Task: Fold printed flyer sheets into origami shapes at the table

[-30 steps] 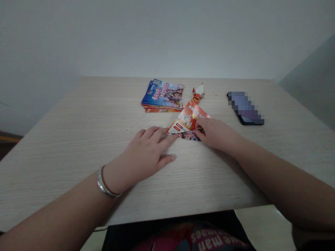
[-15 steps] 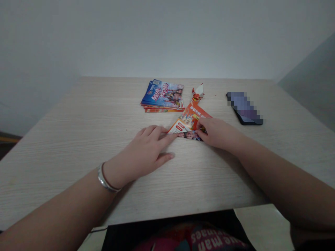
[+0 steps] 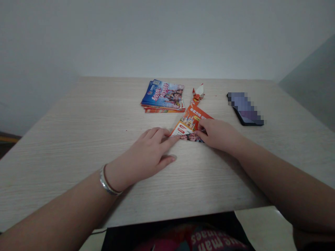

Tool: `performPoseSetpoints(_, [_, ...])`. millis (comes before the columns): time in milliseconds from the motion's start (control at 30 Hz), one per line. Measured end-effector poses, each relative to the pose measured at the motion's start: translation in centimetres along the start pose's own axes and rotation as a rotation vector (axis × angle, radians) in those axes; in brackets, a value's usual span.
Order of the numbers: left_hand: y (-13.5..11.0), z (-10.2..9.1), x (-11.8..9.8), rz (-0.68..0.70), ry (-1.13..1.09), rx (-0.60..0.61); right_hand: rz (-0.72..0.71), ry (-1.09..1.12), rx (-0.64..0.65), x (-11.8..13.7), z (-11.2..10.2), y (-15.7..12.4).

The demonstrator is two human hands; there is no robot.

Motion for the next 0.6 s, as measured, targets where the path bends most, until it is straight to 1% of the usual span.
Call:
performPoseSetpoints(300, [0.04,-0.07,-0.13,-0.03,0.028,0.026,0.006,0.001,0.02,0.19,-0.23,0.06])
performPoseSetpoints(467, [0.05,-0.23,-0.28,-0.035,0.046,0.02,0.015,-0.011,0.036,0.37,-0.44,-0.02])
performPoseSetpoints(600, [0.05,-0.28,-0.29,-0.049,0.046,0.029,0.005,-0.015,0.024,0.2,-0.33,0.01])
Point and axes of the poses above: each hand's wrist, its own y-axis towards the middle knuckle, its own z-axis out of the palm, x = y × z, the point moved 5 cm from there along y, towards the middle knuckle, and after that the axes turned 6 degrees about -z, right-handed, at the moved point
